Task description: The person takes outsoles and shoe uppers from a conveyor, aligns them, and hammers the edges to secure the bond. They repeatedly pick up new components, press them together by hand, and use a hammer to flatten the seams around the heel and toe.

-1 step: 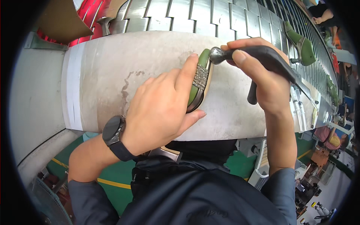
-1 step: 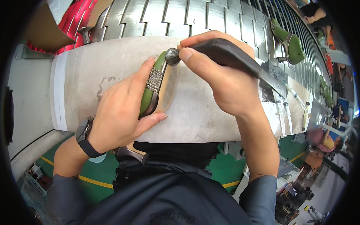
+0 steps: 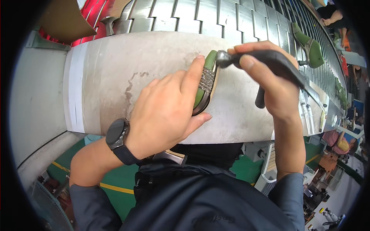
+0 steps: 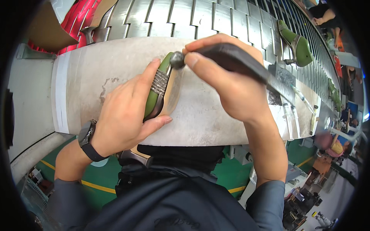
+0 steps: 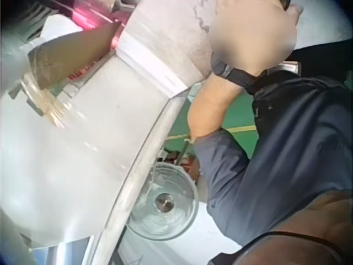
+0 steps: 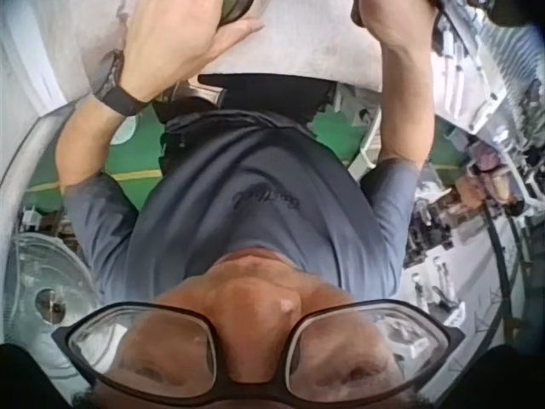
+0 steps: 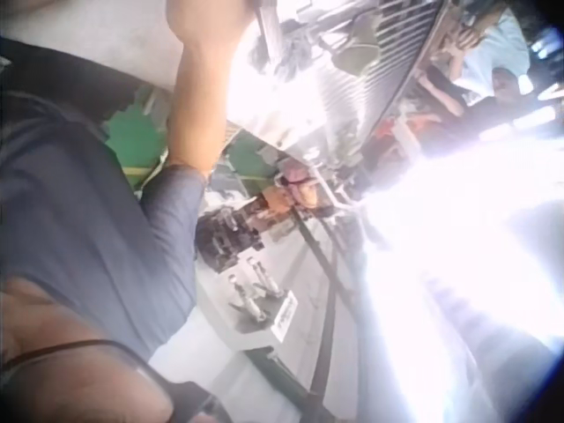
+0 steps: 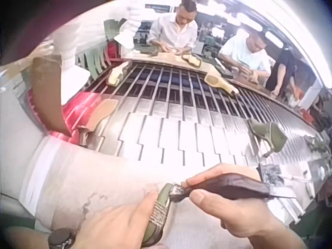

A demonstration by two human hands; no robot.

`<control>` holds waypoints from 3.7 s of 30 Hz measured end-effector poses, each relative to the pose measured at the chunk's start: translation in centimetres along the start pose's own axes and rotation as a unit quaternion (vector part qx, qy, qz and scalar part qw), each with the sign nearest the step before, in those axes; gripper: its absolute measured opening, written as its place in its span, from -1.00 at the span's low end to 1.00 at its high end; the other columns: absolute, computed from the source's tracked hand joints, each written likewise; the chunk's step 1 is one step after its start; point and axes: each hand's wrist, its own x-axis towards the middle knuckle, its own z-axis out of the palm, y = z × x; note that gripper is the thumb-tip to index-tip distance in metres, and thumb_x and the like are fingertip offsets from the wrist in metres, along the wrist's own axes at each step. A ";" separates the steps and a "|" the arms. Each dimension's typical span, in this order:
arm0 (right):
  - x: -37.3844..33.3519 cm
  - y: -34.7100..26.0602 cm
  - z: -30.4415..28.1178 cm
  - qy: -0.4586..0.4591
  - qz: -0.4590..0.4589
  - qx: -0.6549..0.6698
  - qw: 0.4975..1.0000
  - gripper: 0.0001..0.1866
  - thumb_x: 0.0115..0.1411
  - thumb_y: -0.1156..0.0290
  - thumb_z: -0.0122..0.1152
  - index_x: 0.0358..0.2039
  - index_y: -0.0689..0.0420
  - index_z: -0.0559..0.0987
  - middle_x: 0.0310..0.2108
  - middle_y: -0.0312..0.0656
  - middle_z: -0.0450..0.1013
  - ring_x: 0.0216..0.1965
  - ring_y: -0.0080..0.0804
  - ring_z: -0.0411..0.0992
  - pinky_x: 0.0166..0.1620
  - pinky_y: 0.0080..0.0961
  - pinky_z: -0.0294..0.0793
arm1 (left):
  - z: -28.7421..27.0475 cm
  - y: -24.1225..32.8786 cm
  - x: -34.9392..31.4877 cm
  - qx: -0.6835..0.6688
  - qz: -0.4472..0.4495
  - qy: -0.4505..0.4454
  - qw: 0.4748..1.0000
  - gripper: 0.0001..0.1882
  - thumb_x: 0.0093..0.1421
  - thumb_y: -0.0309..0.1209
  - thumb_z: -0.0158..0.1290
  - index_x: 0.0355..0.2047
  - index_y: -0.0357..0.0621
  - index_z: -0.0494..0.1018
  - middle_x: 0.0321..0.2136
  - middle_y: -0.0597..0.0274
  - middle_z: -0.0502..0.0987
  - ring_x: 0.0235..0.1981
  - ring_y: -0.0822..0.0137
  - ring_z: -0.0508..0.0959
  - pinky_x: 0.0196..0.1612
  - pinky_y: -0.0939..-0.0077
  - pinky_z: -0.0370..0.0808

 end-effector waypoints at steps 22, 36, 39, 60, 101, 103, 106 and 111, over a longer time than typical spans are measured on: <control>-9.4 0.7 6.6 0.003 -0.264 -0.251 0.931 -0.65 0.00 0.59 0.52 -0.19 0.42 0.65 -0.23 0.11 0.63 -0.17 0.04 0.67 -0.06 -0.27 0.75 | 0.3 -0.2 -0.1 -0.026 -0.009 0.009 1.000 0.06 -0.05 -0.48 0.34 0.46 -0.37 0.08 -0.18 -0.16 0.54 -0.18 -0.18 0.57 -0.11 0.06 0.52; -9.5 -0.1 8.0 0.017 -0.282 -0.266 0.922 -0.65 -0.07 0.62 0.52 -0.22 0.36 0.64 -0.28 0.00 0.61 -0.23 -0.06 0.64 -0.11 -0.29 0.72 | -1.2 -3.8 -3.2 -0.147 -0.019 0.021 0.989 -0.55 0.39 -0.24 0.13 0.13 -0.34 0.50 -0.11 -0.11 0.62 -0.09 -0.09 0.61 0.02 0.18 0.50; -9.9 0.2 9.2 0.007 -0.243 -0.218 0.945 -0.65 -0.08 0.64 0.52 -0.22 0.34 0.64 -0.28 0.00 0.61 -0.23 -0.08 0.64 -0.11 -0.31 0.72 | -0.5 -4.3 -3.5 -0.135 0.031 0.079 0.987 -0.54 0.38 -0.24 0.15 0.16 -0.31 0.49 -0.15 -0.06 0.62 -0.15 -0.06 0.61 -0.03 0.18 0.49; -10.7 0.5 10.6 -0.023 -0.249 -0.167 0.954 -0.61 -0.12 0.65 0.51 -0.20 0.36 0.65 -0.24 0.05 0.62 -0.22 -0.05 0.65 -0.13 -0.31 0.70 | -0.1 -4.2 -3.5 -0.134 0.014 0.102 0.986 -0.55 0.36 -0.22 0.18 0.10 -0.32 0.53 -0.18 -0.07 0.65 -0.18 -0.10 0.64 -0.09 0.20 0.54; 1.5 2.3 1.1 0.080 0.180 0.221 0.955 -0.72 0.32 0.29 0.33 -0.06 0.19 0.62 -0.10 -0.12 0.63 -0.03 -0.31 0.63 0.09 -0.38 0.58 | -1.2 0.3 1.5 -0.022 -0.118 -0.030 0.992 -0.16 0.07 -0.10 0.40 0.20 -0.40 0.35 -0.19 -0.35 0.62 -0.18 -0.21 0.67 -0.09 0.09 0.59; 1.1 6.6 0.9 0.095 0.151 0.207 0.962 -0.78 0.33 0.33 0.32 -0.10 0.17 0.64 -0.11 -0.15 0.63 -0.04 -0.35 0.61 0.08 -0.38 0.59 | -0.9 -0.1 1.7 -0.003 -0.065 0.052 0.996 -0.16 0.05 -0.07 0.41 0.19 -0.36 0.36 -0.24 -0.25 0.64 -0.23 -0.19 0.68 -0.12 0.06 0.60; -1.2 6.6 1.3 0.105 0.109 0.188 0.970 -0.83 0.32 0.38 0.34 -0.15 0.19 0.67 -0.14 -0.17 0.65 -0.07 -0.40 0.59 0.05 -0.45 0.57 | -3.5 1.0 1.0 -0.023 0.038 0.217 0.975 -0.15 0.04 -0.07 0.43 0.20 -0.30 0.36 -0.27 -0.12 0.67 -0.29 -0.09 0.69 -0.17 0.09 0.60; -3.9 4.4 2.1 0.097 0.131 0.227 0.960 -0.79 0.31 0.36 0.36 -0.15 0.22 0.67 -0.15 -0.18 0.67 -0.09 -0.46 0.60 0.00 -0.49 0.58 | -9.2 5.4 0.0 -0.154 0.109 0.112 0.976 -0.13 0.04 -0.35 0.39 0.34 -0.24 0.25 0.17 -0.02 0.53 0.15 0.20 0.54 0.24 0.30 0.43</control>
